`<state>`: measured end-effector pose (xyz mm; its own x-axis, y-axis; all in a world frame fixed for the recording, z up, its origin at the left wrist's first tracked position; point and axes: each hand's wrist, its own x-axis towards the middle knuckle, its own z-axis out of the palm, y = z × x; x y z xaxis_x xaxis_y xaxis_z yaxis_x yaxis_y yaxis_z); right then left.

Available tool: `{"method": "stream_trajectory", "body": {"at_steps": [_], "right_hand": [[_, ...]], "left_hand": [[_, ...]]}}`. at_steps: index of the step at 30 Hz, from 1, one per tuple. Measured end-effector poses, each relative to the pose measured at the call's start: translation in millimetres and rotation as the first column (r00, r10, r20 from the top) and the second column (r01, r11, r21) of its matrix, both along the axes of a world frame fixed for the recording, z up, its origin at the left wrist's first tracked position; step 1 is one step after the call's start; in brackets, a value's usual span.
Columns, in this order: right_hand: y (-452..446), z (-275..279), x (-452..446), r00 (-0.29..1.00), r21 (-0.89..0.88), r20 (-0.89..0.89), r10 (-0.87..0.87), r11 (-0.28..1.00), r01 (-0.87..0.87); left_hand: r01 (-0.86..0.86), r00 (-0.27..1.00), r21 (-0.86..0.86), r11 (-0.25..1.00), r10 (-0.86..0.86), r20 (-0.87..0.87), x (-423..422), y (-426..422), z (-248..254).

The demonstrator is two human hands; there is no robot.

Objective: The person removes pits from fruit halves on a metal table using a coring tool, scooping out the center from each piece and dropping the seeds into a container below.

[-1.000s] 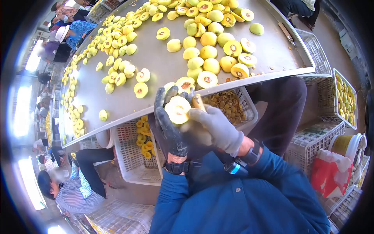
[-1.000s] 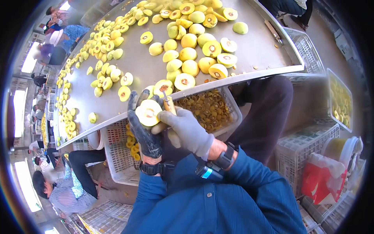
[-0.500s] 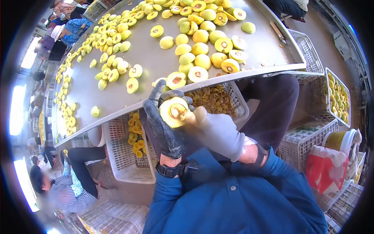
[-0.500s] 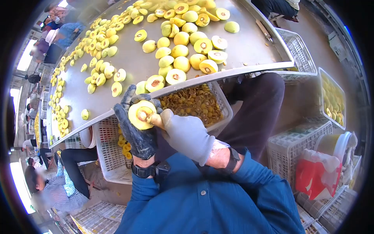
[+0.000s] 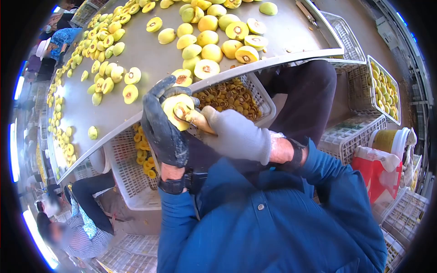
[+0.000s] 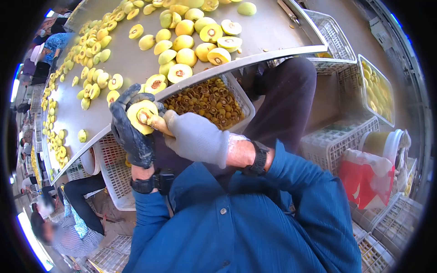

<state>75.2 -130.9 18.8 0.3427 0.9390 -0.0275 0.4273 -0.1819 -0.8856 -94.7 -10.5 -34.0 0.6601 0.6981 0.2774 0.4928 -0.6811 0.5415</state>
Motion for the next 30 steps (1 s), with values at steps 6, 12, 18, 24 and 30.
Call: {"method": "stream_trajectory", "body": {"at_steps": [6,12,18,24,30], "right_hand": [[6,-6,-2,0.796,-0.019,-0.604,-0.028,1.0,0.021],[-1,-21,-23,0.984,0.039,-0.158,-0.082,0.995,0.089],[1,-17,-8,0.999,0.037,-0.052,-0.005,0.999,0.007],[-6,-16,-6,0.941,0.137,-0.338,0.002,0.989,0.047],[-23,-5,11,0.99,-0.07,-0.043,0.133,0.988,-0.135]], "left_hand": [[0.043,0.996,0.32,0.947,-0.064,0.057,37,-1,33],[0.153,0.86,-0.634,0.758,0.214,0.464,74,-20,72],[0.211,0.868,-0.348,0.913,-0.011,0.496,81,3,55],[0.337,0.739,-0.539,0.772,0.137,0.659,97,-14,59],[0.494,0.815,-0.339,0.801,-0.289,0.503,82,7,57]]}}
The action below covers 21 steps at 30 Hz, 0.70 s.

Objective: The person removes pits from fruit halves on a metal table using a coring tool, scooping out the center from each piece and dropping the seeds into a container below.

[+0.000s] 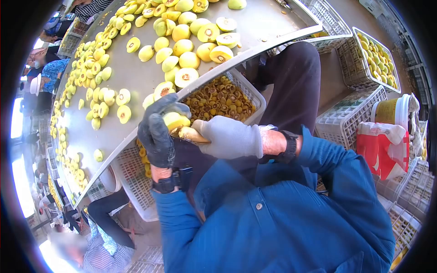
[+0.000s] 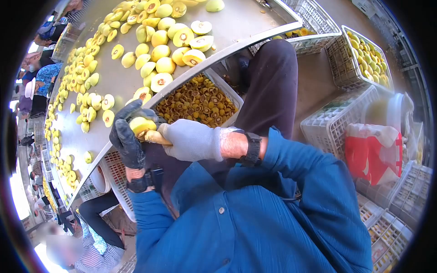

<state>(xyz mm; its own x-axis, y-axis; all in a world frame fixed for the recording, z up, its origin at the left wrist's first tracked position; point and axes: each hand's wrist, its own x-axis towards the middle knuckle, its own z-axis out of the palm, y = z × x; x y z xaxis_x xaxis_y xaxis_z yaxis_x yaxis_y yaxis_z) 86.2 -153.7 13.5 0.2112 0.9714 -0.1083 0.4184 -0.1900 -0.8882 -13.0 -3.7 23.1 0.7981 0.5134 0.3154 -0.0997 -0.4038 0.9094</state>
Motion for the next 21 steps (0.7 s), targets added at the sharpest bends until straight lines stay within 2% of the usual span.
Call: {"method": "stream_trajectory", "body": {"at_steps": [1,3,4,6,7,8,11,12,15,16,19,20,21], "right_hand": [[-1,-1,-2,0.981,-0.013,-0.195,0.005,1.0,-0.007],[2,-2,-7,0.834,-0.021,-0.552,0.019,0.999,-0.036],[6,-3,-6,0.787,-0.048,-0.617,0.032,0.996,-0.079],[3,-12,-10,0.658,-0.112,-0.753,0.019,0.981,-0.158],[2,-17,-5,0.665,-0.091,-0.746,0.047,0.981,-0.171],[1,-21,-3,0.642,-0.06,-0.762,0.078,0.98,-0.19],[1,-21,0,0.514,-0.013,-0.851,0.109,0.974,-0.227],[2,-21,2,0.458,-0.007,-0.882,0.108,0.97,-0.243],[8,-30,4,0.252,0.018,-0.965,0.073,0.977,-0.214],[9,-38,7,0.079,0.089,-0.991,0.111,0.965,-0.247],[5,-59,8,0.02,0.196,-0.979,0.202,0.965,-0.177],[2,-58,15,0.153,0.1,-0.979,0.135,0.972,-0.214],[5,-68,12,0.709,0.127,-0.691,0.141,0.989,-0.073]], "left_hand": [[0.019,1.0,-0.026,0.999,-0.02,-0.011,-1,0,4],[0.049,0.998,-0.064,0.997,-0.051,-0.028,-3,1,19],[0.029,0.998,-0.2,0.979,-0.017,0.06,-3,-3,13],[0.027,0.991,-0.325,0.945,0.017,0.131,-2,-7,1],[0.032,0.985,-0.391,0.92,0.036,0.167,0,-8,-4],[0.006,0.991,-0.412,0.911,0.051,0.128,0,-9,-7],[0.213,0.908,-0.602,0.77,0.071,0.412,13,-26,-12],[0.239,0.903,-0.598,0.765,0.052,0.427,14,-26,-14],[0.011,0.948,-0.696,0.718,0.214,0.235,20,-22,-19],[0.039,0.952,-0.695,0.718,0.185,0.245,18,-14,-30],[-0.109,0.916,-0.743,0.661,0.357,0.183,27,-13,-42],[-0.214,0.898,-0.623,0.753,0.402,0.177,28,-14,-43],[-0.302,0.891,-0.481,0.823,0.423,0.163,26,-9,-45]]}}
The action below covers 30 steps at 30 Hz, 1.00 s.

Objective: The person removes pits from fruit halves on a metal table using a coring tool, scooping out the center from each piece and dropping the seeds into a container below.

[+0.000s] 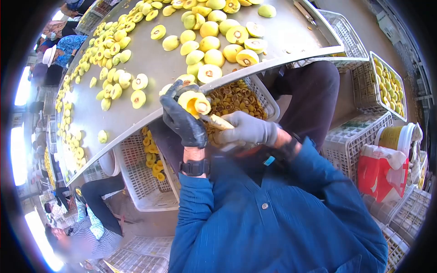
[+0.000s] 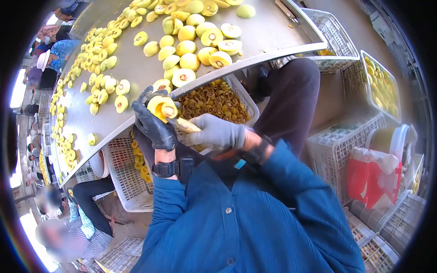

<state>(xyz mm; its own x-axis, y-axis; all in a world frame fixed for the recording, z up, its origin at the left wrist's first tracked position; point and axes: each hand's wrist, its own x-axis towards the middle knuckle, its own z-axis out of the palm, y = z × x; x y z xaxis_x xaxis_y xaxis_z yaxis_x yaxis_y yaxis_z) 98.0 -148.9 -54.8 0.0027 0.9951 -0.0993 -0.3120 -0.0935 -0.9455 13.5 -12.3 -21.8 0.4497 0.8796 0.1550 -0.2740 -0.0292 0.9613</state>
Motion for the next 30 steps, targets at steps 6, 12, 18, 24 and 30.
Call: {"method": "stream_trajectory", "body": {"at_steps": [6,12,18,24,30], "right_hand": [[-22,-41,24,0.285,0.127,0.922,-0.263,0.899,0.418],[-25,-38,29,0.372,-0.117,0.928,0.002,0.951,0.287],[-18,-45,15,0.323,-0.049,0.946,-0.019,0.978,0.201],[-19,-28,9,0.362,-0.106,0.93,0.063,0.989,0.099],[33,18,1,0.552,0.122,0.794,-0.255,0.956,0.266]], "left_hand": [[-0.137,0.949,0.346,0.928,0.223,-0.223,-47,27,-2],[-0.111,0.594,0.731,0.673,0.635,-0.494,-179,93,-37],[0.077,0.546,0.781,0.619,0.63,-0.553,-160,177,-3],[0.378,0.455,0.542,0.751,0.359,-0.815,-92,254,-45],[0.298,0.714,0.38,0.876,0.06,-0.698,-84,192,4]]}}
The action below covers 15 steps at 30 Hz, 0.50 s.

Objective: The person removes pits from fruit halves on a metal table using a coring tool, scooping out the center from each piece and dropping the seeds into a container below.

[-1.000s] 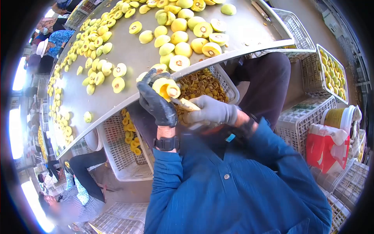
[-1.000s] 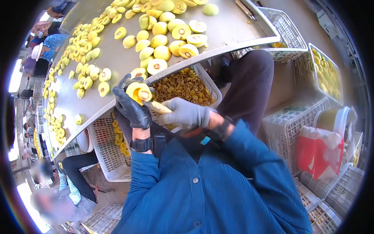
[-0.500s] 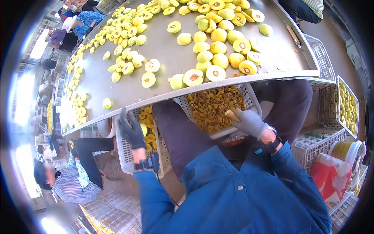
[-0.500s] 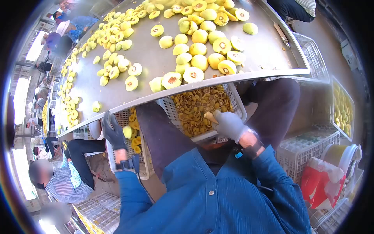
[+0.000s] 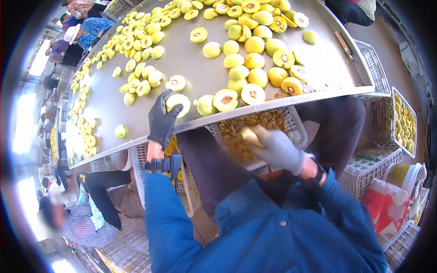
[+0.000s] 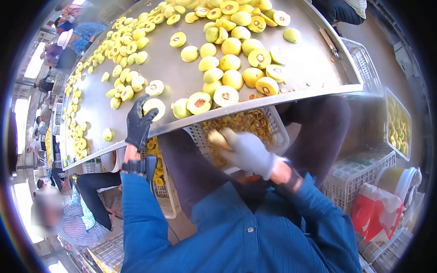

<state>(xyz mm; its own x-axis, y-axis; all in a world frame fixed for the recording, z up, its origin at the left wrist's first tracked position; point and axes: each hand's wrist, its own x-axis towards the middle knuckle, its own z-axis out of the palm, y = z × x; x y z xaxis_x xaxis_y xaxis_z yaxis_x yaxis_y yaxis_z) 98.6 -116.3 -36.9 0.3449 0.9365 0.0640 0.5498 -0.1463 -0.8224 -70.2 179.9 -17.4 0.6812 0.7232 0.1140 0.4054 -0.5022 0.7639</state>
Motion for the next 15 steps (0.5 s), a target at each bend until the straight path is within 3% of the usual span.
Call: {"method": "stream_trajectory", "body": {"at_steps": [2,3,5,6,7,9,10,11,12,13,14,15], "right_hand": [[30,23,-11,0.98,0.129,-0.123,-0.154,0.977,0.17],[42,30,-16,0.963,0.204,-0.177,-0.204,0.949,0.239],[62,23,-30,0.846,0.161,-0.509,-0.158,0.948,0.273],[60,25,-33,0.632,0.056,-0.77,-0.09,0.977,0.208],[57,28,-35,0.34,-0.07,-0.933,-0.118,0.986,0.149],[48,32,-40,0.258,-0.084,-0.96,-0.109,0.991,0.105],[43,31,-43,0.219,-0.094,-0.97,-0.109,0.992,0.079],[39,27,-46,0.349,0.001,-0.935,-0.062,0.984,0.177],[30,26,-46,0.701,0.075,-0.709,-0.08,0.979,0.188],[18,27,-43,0.927,0.151,-0.36,-0.104,0.974,0.168],[9,30,-41,0.99,0.212,0.049,-0.135,0.97,0.122],[2,41,-41,0.992,0.088,0.066,-0.108,0.991,0.102]], "left_hand": [[0.04,0.992,-0.183,0.982,-0.017,0.126,6,-48,22],[0.074,0.993,-0.203,0.976,-0.054,0.102,5,-66,27],[0.113,0.982,-0.108,0.988,-0.095,0.166,6,-107,35],[0.108,0.98,-0.062,0.992,-0.096,0.174,9,-124,36],[0.076,0.913,-0.243,0.967,0.031,0.407,16,-139,29],[0.149,0.613,-0.574,0.805,0.381,0.692,27,-163,12],[0.056,0.68,-0.491,0.869,0.326,0.656,28,-171,10],[-0.03,0.744,-0.391,0.92,0.282,0.606,27,-179,11],[-0.089,0.798,-0.279,0.956,0.236,0.554,23,-183,10],[-0.143,0.844,-0.158,0.977,0.204,0.496,19,-188,9],[-0.169,0.882,-0.037,0.985,0.168,0.44,13,-193,7],[-0.179,0.917,0.086,0.98,0.135,0.376,6,-197,3]]}}
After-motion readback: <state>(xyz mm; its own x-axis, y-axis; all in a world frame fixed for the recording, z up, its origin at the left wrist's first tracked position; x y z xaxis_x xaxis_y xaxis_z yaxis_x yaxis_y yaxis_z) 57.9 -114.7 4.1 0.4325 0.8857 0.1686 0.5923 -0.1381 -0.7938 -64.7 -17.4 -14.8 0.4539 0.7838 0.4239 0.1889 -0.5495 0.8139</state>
